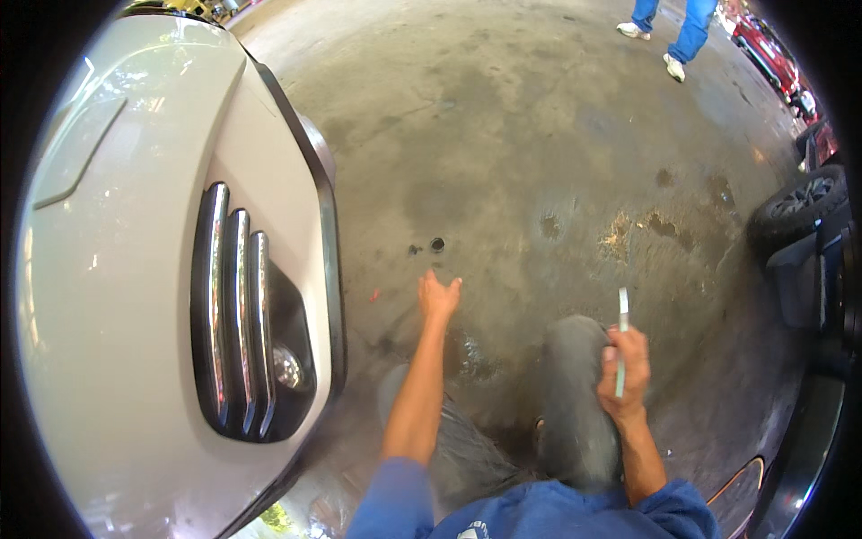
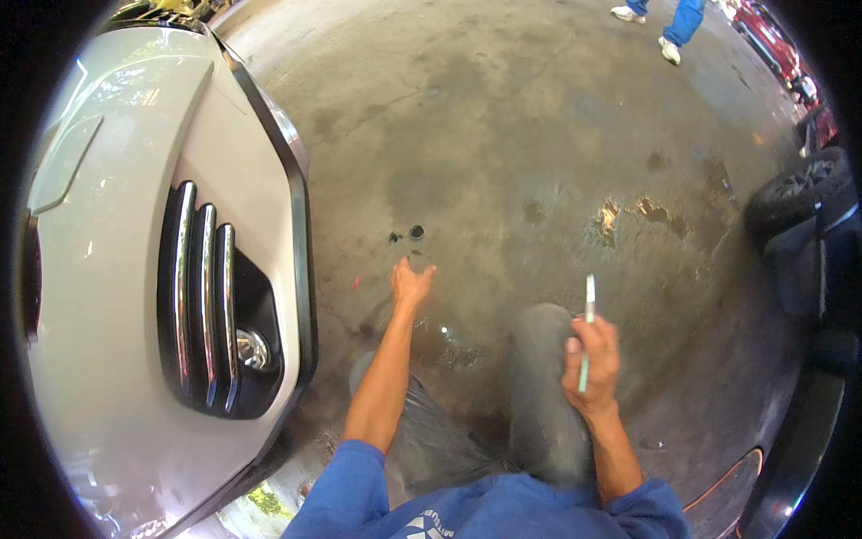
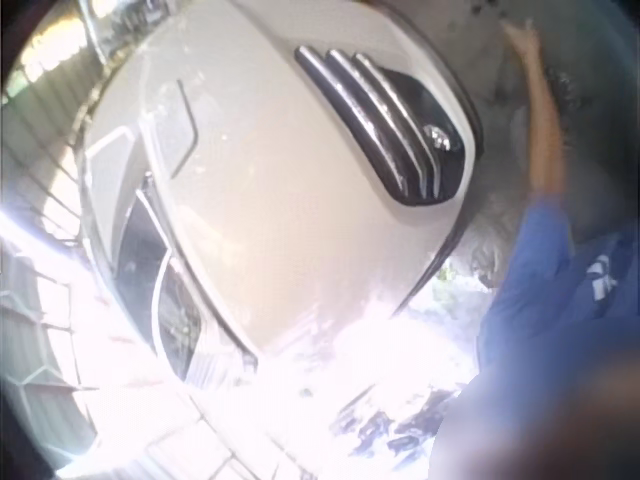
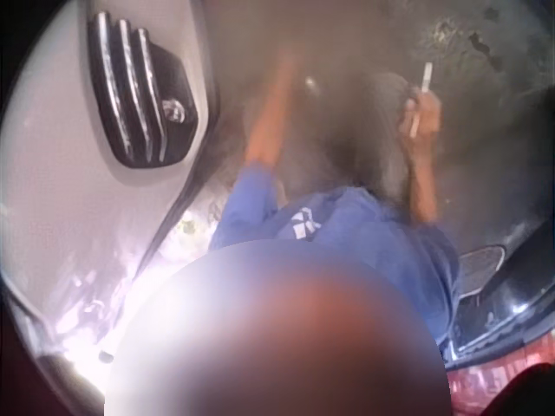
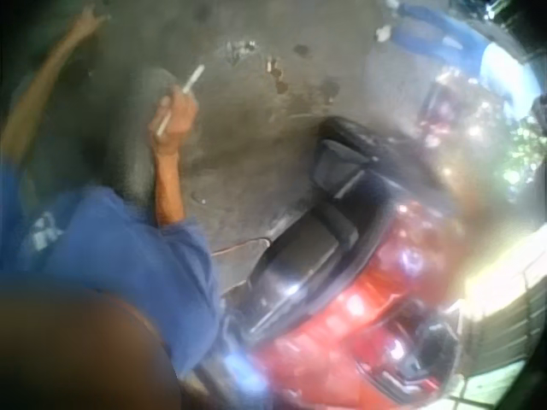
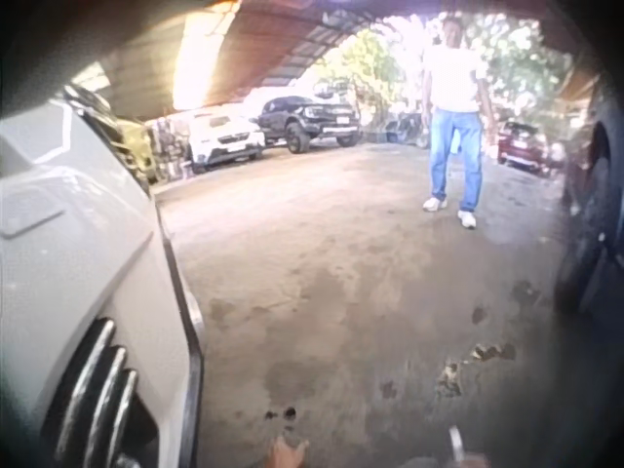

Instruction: The person uses a small paintbrush to apply white paint to the front bumper of a white car, focusing on small areas near the grille and license plate. The person kneels on the floor and repeatedly dips the brush into a small container of paint while working on the bumper.

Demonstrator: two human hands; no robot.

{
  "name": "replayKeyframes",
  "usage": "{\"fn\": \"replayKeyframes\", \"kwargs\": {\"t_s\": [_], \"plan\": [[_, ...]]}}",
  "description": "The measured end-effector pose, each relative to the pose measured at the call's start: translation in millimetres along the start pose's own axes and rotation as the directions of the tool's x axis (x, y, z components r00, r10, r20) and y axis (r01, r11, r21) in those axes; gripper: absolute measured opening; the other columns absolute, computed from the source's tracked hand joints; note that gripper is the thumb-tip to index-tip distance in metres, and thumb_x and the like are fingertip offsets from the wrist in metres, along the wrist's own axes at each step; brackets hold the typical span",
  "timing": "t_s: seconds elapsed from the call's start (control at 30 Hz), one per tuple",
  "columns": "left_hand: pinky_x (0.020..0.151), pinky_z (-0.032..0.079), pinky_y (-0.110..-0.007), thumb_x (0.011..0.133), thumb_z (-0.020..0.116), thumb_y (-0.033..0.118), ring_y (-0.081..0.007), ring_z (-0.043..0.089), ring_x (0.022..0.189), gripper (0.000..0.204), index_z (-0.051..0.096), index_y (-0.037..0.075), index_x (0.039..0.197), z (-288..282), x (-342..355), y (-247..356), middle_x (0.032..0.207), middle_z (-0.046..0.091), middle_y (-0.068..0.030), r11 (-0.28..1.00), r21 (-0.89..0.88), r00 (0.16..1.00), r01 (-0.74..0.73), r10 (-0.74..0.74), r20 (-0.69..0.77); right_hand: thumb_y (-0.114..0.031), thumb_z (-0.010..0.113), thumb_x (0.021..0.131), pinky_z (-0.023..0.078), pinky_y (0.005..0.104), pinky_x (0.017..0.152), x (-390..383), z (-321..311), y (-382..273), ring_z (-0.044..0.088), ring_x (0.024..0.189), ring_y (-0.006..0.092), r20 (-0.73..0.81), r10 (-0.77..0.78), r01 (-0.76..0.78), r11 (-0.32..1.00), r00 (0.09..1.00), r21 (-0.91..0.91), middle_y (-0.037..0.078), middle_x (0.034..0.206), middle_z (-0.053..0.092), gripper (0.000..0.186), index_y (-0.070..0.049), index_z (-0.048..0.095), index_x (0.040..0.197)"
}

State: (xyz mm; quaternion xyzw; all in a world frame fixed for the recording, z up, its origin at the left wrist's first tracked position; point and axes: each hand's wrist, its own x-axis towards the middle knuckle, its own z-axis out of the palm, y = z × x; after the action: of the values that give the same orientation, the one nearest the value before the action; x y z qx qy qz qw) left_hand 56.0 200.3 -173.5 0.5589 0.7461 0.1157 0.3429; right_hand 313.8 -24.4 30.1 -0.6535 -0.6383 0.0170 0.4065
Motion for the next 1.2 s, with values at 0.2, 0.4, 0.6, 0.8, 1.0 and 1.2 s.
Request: {"fn": "replayKeyframes", "kwargs": {"t_s": [0.2,0.4,0.6,0.8,1.0,1.2], "plan": [[0.116,0.041,-0.048,0.084,0.084,0.039,-0.0451,0.043,0.143,0.099,0.034,-0.007,0.156,52.4,69.6,-9.2,0.154,0.04,-0.0296,0.998,-0.052,0.992,-0.019,0.012,-0.123,-0.021,0.058,0.102,0.053,0.0433,0.1,34.2,-86.3,-47.8,0.069,0.112,0.0331,-0.132,0.295,-0.277,0.951,0.946,0.14,0.023,0.12,0.071,0.032,0.003,0.064,0.121],[0.108,0.047,-0.048,0.084,0.085,0.037,-0.0439,0.054,0.127,0.088,0.044,-0.007,0.148,74.9,103.3,-17.3,0.136,0.049,-0.0263,0.997,0.041,0.952,-0.06,0.07,-0.297,-0.039,0.06,0.102,0.053,0.0416,0.092,80.8,-92.1,-28.5,0.07,0.101,0.0376,0.248,0.532,-0.565,0.821,0.809,0.083,0.021,0.111,0.074,0.042,-0.001,0.073,0.116],[0.1,0.049,-0.049,0.09,0.08,0.036,-0.0419,0.058,0.118,0.061,0.06,-0.002,0.133,72.7,105.9,-21.9,0.13,0.052,-0.024,0.984,0.141,0.937,-0.112,0.152,-0.315,-0.03,0.06,0.102,0.053,0.0391,0.092,163.6,-49.1,20.7,0.071,0.101,0.0332,0.61,0.449,-0.65,0.745,0.653,0.148,0.02,0.108,0.074,0.035,0.001,0.071,0.115],[0.089,0.054,-0.045,0.09,0.082,0.038,-0.037,0.065,0.103,0.06,0.065,0.003,0.135,40.4,70.7,20.7,0.13,0.055,-0.0206,0.993,0.051,0.936,-0.107,0.117,-0.333,-0.026,0.057,0.096,0.052,0.0417,0.098,209.6,-30.2,85.8,0.069,0.108,0.0297,0.942,0.255,-0.817,0.575,0.217,0.033,0.023,0.116,0.072,0.036,0.003,0.065,0.115],[0.079,0.056,-0.039,0.09,0.083,0.036,-0.0262,0.066,0.089,0.06,0.065,0.004,0.136,-52.2,34.7,115.0,0.131,0.055,-0.0163,0.988,0.032,0.95,-0.153,0.156,-0.272,-0.03,0.057,0.095,0.046,0.0413,0.105,175.3,4.2,82.8,0.066,0.113,0.0252,0.886,0.458,-0.978,-0.145,0.069,0.151,0.021,0.116,0.074,0.034,-0.003,0.068,0.112],[0.076,0.057,-0.037,0.089,0.084,0.031,-0.0235,0.067,0.085,0.056,0.066,0.004,0.134,-141.5,-2.1,233.5,0.129,0.057,-0.0135,0.992,-0.027,0.978,-0.12,0.113,-0.176,-0.036,0.057,0.1,0.055,0.0408,0.087,205.9,-48.7,61.2,0.07,0.089,0.0231,0.77,0.583,-0.591,-0.535,0.259,0.604,0.019,0.11,0.074,0.033,-0.006,0.063,0.111]]}}
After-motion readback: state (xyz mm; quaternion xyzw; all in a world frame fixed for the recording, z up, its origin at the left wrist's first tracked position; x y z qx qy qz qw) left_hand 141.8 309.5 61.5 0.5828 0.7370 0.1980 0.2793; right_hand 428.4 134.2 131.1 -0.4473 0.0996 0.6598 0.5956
